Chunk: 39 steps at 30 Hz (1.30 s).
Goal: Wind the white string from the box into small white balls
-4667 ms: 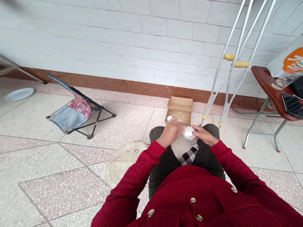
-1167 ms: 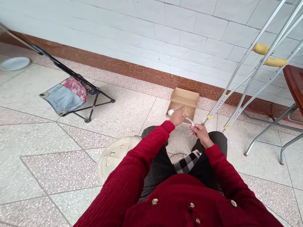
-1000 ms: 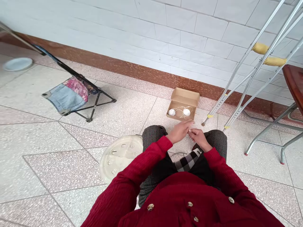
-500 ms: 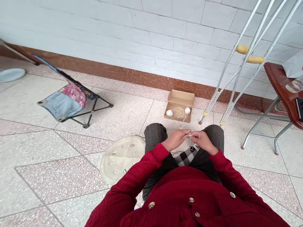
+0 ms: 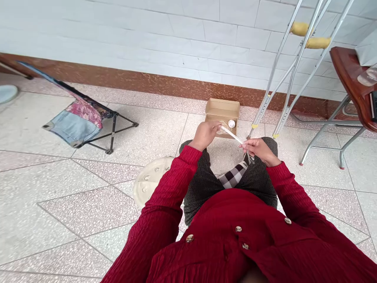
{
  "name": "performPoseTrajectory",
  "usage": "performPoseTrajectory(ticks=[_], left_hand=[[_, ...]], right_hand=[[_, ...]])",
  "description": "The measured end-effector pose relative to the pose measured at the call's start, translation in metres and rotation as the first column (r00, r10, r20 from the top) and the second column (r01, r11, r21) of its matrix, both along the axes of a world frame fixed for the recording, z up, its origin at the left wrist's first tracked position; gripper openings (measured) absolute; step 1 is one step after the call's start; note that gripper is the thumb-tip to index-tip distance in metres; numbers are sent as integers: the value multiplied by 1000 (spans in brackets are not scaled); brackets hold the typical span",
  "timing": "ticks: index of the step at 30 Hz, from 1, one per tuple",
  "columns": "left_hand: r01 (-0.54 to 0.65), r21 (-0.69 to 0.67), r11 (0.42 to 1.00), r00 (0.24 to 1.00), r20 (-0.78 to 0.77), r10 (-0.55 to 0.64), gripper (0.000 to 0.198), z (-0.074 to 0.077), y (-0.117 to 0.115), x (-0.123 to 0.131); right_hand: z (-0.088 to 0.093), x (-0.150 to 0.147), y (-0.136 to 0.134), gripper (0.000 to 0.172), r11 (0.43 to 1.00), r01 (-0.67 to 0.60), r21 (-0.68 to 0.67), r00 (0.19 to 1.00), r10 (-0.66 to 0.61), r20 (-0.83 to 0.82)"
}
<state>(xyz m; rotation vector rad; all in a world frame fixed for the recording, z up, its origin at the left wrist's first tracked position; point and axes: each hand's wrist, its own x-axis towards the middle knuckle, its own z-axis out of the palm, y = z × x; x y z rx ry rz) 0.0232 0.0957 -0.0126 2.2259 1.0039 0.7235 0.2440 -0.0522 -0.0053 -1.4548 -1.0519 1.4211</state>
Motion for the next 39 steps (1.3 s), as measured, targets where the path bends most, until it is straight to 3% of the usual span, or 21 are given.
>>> performPoseTrajectory(ticks=[6,17,25,29,34,37,39], left_hand=[[-21,-54,998,1000,-4,21,26,-13,1,6],[-116,-40,992,992,-49,114,25,-8,15,-4],[-155,-63,986,984,-96,148,27,-32,17,-12],[-141,-77,987,978,-163,127,27,-44,15,-10],[13,-188,982,981,-188,-49,30,-62,-21,6],[132,-337,932,970,-151,-192,30,-65,-60,14],[247,-351,903,947,-110,-302,28,-60,-85,16]], right_hand=[[4,-1,-4,34,998,-35,-47,990,28,-136],[-2,-6,-9,34,988,-113,-102,972,88,-218],[7,-7,-13,37,987,-150,-64,966,133,-220],[13,-11,-10,35,997,-79,-7,975,76,-207],[14,-17,12,45,980,151,130,978,-128,-167],[1,-16,30,54,942,267,203,963,-253,-91],[-14,-12,39,59,915,329,234,942,-337,-6]])
